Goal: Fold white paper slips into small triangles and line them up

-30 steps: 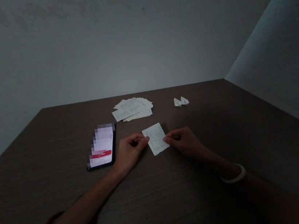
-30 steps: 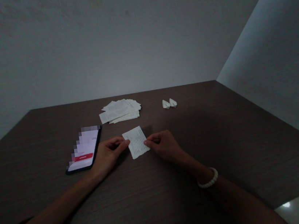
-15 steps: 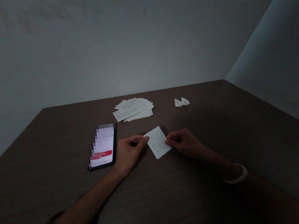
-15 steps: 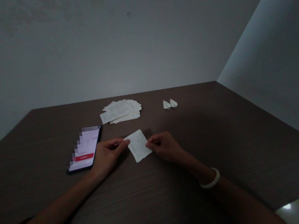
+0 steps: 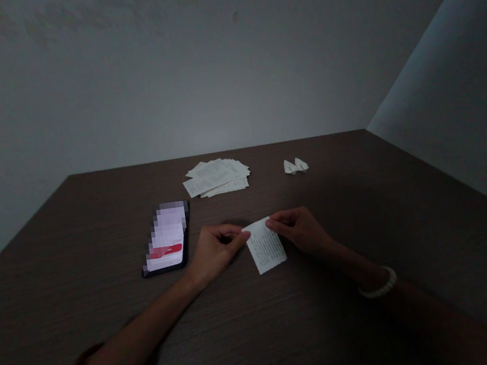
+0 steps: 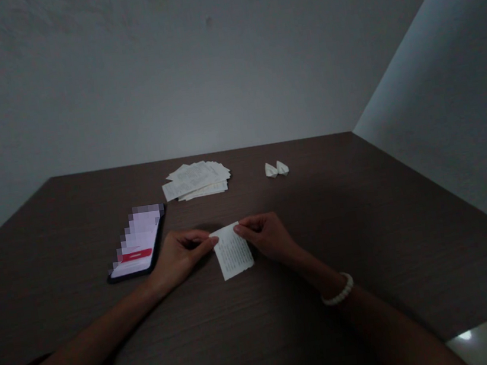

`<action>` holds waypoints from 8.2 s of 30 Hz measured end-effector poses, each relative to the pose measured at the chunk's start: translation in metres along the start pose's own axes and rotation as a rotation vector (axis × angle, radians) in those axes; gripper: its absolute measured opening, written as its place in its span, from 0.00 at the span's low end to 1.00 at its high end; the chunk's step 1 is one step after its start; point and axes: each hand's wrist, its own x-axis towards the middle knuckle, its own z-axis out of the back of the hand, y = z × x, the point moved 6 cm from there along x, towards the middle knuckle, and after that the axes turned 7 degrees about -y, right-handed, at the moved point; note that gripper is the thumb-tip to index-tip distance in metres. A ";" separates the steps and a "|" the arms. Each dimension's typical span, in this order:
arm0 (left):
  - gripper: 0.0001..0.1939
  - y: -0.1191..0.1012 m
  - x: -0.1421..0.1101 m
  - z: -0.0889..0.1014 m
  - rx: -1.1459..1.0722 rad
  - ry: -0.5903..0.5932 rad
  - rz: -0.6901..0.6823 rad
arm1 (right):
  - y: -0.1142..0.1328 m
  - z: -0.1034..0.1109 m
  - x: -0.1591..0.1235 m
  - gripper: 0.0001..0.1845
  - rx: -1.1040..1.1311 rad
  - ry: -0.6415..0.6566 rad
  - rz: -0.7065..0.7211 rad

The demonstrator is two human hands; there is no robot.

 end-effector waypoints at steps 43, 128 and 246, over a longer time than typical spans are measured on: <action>0.11 0.003 0.002 -0.003 -0.077 0.025 0.064 | 0.010 0.002 -0.005 0.12 -0.023 -0.134 0.048; 0.12 -0.007 0.007 -0.007 0.706 0.052 -0.443 | 0.019 -0.007 -0.013 0.14 -1.139 0.103 0.603; 0.06 -0.013 0.007 -0.003 0.594 0.248 -0.414 | 0.011 -0.001 -0.014 0.22 -0.721 0.077 0.554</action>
